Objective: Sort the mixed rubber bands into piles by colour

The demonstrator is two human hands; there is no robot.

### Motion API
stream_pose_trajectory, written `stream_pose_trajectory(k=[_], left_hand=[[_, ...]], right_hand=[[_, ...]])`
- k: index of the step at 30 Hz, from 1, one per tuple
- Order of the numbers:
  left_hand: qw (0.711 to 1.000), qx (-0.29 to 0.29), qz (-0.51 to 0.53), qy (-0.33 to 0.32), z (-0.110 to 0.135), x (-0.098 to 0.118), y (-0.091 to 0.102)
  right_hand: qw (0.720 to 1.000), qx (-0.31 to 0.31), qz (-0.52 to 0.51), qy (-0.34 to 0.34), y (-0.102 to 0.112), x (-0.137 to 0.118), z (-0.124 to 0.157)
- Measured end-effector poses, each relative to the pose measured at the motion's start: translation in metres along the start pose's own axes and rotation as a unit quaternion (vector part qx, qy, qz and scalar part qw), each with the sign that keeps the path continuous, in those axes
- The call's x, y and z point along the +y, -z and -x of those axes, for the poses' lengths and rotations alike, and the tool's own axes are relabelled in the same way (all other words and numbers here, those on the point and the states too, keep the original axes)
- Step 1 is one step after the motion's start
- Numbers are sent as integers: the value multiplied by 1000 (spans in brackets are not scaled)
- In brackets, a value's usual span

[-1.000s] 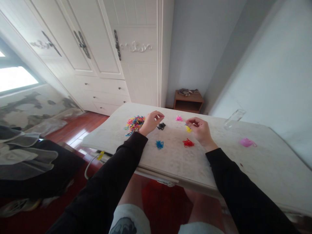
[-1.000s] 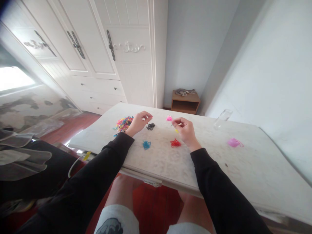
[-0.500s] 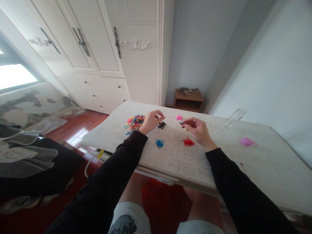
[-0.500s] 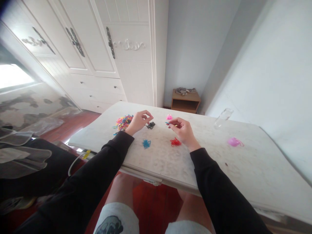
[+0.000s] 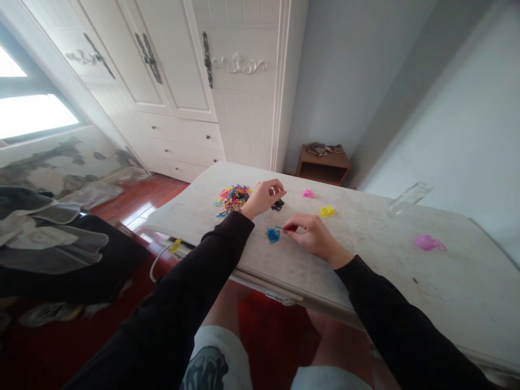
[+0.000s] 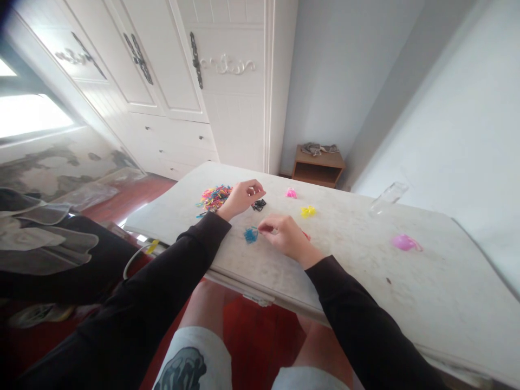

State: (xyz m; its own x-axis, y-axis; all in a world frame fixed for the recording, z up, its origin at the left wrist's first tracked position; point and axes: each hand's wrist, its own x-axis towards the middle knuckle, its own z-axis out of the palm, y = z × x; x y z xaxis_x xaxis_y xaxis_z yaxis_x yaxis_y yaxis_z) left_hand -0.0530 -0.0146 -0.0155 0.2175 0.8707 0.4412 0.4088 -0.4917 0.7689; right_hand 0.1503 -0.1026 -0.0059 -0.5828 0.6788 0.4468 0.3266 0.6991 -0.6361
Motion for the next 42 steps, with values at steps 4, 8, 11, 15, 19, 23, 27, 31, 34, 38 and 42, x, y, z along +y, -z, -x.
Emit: stream_pose_trajectory(k=[4,8,11,15,19,23,27,31,34,38,42], left_hand=[[1000,-3,-5,-19,0,1,0],[1000,-3,-11,-25,0,1,0],[999,0,-17,-28,0,1,0],[999,-2,-27,-28,-1,1,0],[999,10,-23,-43,-1,1,1],[1000,9,18,-4,1,3,1],[999,-17,30,1,4,6,1],[996,-47,-36,-62,6,8,1],[991,-63,-64,-98,6,9,0],[993,-66,-60,-79,7,8,-1],[995,-69,-50,-54,9,7,-3]], right_hand=[[999,-19,32,-13,-4,4,0],[998,-16,54,-32,-6,3,0],[997,-22,68,-39,-7,1,0],[996,-55,69,-28,-8,0,2],[997,-51,59,-11,-7,1,3],[997,-13,78,-12,1,0,2],[993,59,97,-14,12,3,0],[986,129,104,-36,24,9,-2],[981,146,103,-69,29,14,-2],[985,113,102,-76,29,22,-2],[992,81,81,-50,25,27,-1]])
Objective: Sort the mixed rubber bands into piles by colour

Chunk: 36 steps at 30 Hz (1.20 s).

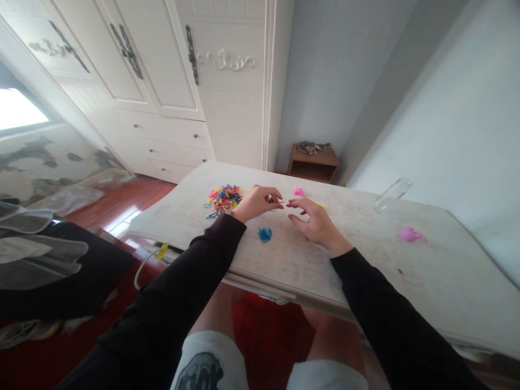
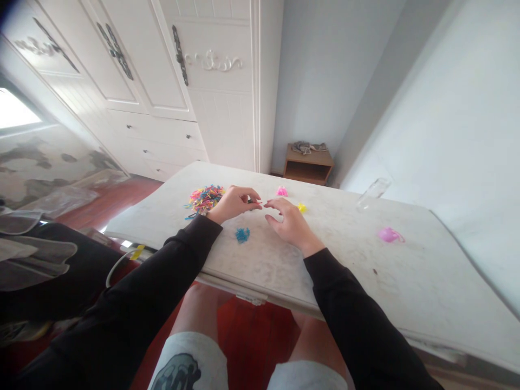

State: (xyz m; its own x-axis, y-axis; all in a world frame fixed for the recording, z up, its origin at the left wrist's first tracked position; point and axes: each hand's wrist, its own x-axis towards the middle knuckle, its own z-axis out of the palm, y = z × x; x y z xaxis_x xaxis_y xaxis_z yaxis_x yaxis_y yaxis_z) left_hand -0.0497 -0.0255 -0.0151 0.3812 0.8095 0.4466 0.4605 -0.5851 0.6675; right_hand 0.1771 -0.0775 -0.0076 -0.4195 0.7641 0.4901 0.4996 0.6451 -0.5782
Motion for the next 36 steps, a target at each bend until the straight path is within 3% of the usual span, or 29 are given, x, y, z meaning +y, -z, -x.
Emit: stream_pose_trajectory(k=[8,15,22,33,36], left_hand=[[1000,-1,-1,-12,1,5,-1],[1000,-13,5,-7,2,8,-1],[1000,-8,7,-4,2,10,-1],[1000,-7,17,-17,2,7,-3],[1000,-9,14,-13,2,8,-2]], right_hand=[[998,-54,-18,-1,-5,1,1],[998,-60,-19,3,-3,-3,1],[997,-34,-50,-41,-5,-4,0],[997,-25,-53,-40,-5,-5,0],[998,2,-52,-45,-1,-6,-1]])
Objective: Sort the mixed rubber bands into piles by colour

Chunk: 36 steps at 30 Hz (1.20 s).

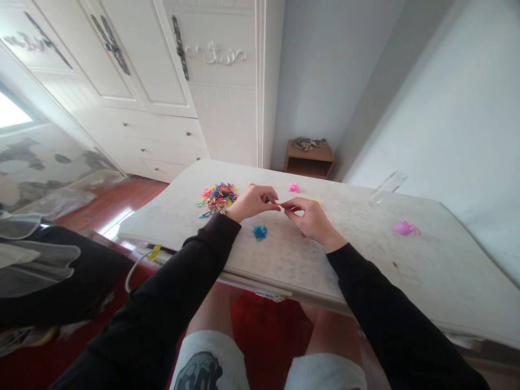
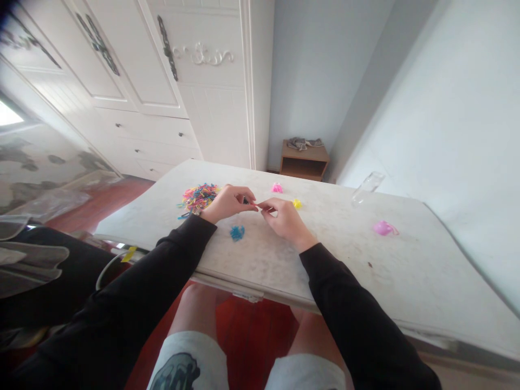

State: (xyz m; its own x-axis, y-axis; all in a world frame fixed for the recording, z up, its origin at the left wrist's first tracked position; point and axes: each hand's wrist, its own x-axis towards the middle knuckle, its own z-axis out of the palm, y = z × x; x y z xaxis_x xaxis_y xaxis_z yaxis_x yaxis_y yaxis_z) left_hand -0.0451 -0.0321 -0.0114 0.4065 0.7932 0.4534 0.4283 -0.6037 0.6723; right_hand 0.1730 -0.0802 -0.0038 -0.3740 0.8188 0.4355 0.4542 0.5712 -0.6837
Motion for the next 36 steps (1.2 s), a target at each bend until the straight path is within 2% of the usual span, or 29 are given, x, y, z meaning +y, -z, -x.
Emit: stream_pose_trajectory(k=[5,8,10,15,23,25,31,36], left_hand=[[1000,2,0,14,-1,-2,1],[1000,-2,4,20,-1,-4,1],[1000,-2,5,23,-1,-4,1],[1000,1,5,22,-1,-3,2],[1000,18,-17,7,1,3,4],[1000,20,-23,1,1,3,5],[999,18,-40,-1,1,-3,6],[995,32,-94,5,0,-5,5]], right_hand=[[996,80,-5,-48,25,7,-4],[993,79,-6,-85,44,16,-3],[994,36,-1,-103,54,21,-1],[984,-121,42,-123,70,28,6],[962,-221,78,-137,77,31,9],[962,-212,94,-142,77,28,9],[971,-99,172,-132,71,22,6],[974,-77,178,-116,65,27,6]])
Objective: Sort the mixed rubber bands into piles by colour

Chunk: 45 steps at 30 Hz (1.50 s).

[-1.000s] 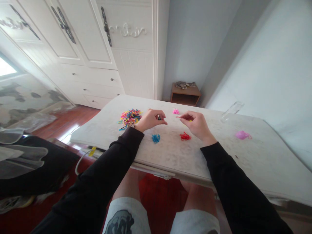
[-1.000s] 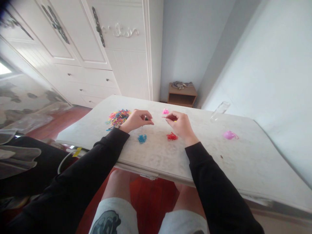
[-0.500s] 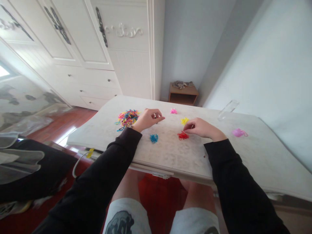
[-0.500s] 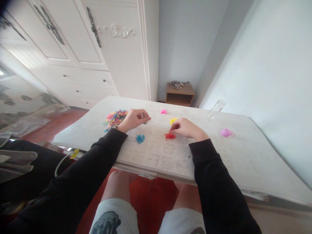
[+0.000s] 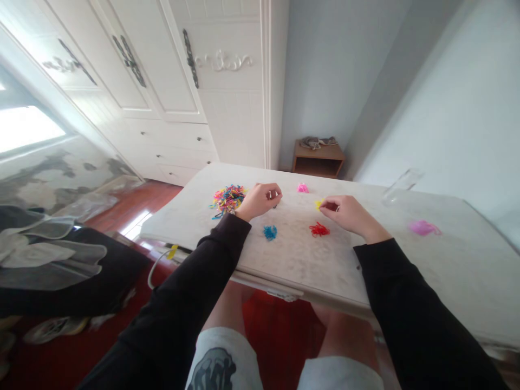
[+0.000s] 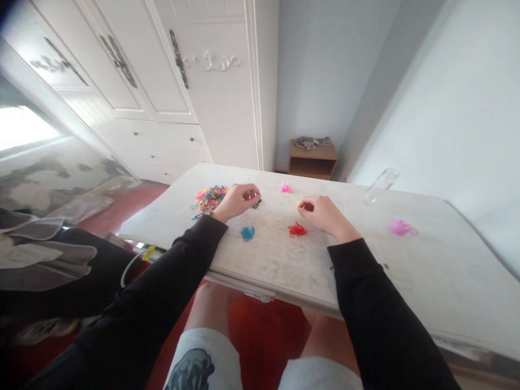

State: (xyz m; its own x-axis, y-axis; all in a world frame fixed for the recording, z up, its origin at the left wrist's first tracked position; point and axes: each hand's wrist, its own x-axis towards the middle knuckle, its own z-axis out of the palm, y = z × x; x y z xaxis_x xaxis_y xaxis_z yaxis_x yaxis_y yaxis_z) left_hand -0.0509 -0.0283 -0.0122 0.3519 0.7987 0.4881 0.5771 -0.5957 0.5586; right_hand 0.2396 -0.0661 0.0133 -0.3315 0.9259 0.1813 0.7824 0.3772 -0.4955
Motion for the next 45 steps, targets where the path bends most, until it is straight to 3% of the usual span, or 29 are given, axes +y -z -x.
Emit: stream_pose_trajectory(k=[4,10,14,21,27,32,45], left_hand=[[991,52,-96,80,-1,-5,2],[936,112,-241,230,5,-21,20],[916,130,-239,296,9,-31,30],[935,159,-166,269,10,-43,32],[934,274,-86,211,4,-47,31],[907,354,-5,228,-2,-44,34],[897,366,30,247,-2,-40,36]], right_hand=[[1000,16,-5,12,-3,2,-1],[1000,24,-5,17,-4,3,-1],[1000,20,-6,19,-6,2,0],[1000,16,-3,23,-8,3,-1],[1000,12,0,15,-7,0,0],[1000,2,4,12,-6,-3,0],[999,-17,-3,27,-5,-9,3]])
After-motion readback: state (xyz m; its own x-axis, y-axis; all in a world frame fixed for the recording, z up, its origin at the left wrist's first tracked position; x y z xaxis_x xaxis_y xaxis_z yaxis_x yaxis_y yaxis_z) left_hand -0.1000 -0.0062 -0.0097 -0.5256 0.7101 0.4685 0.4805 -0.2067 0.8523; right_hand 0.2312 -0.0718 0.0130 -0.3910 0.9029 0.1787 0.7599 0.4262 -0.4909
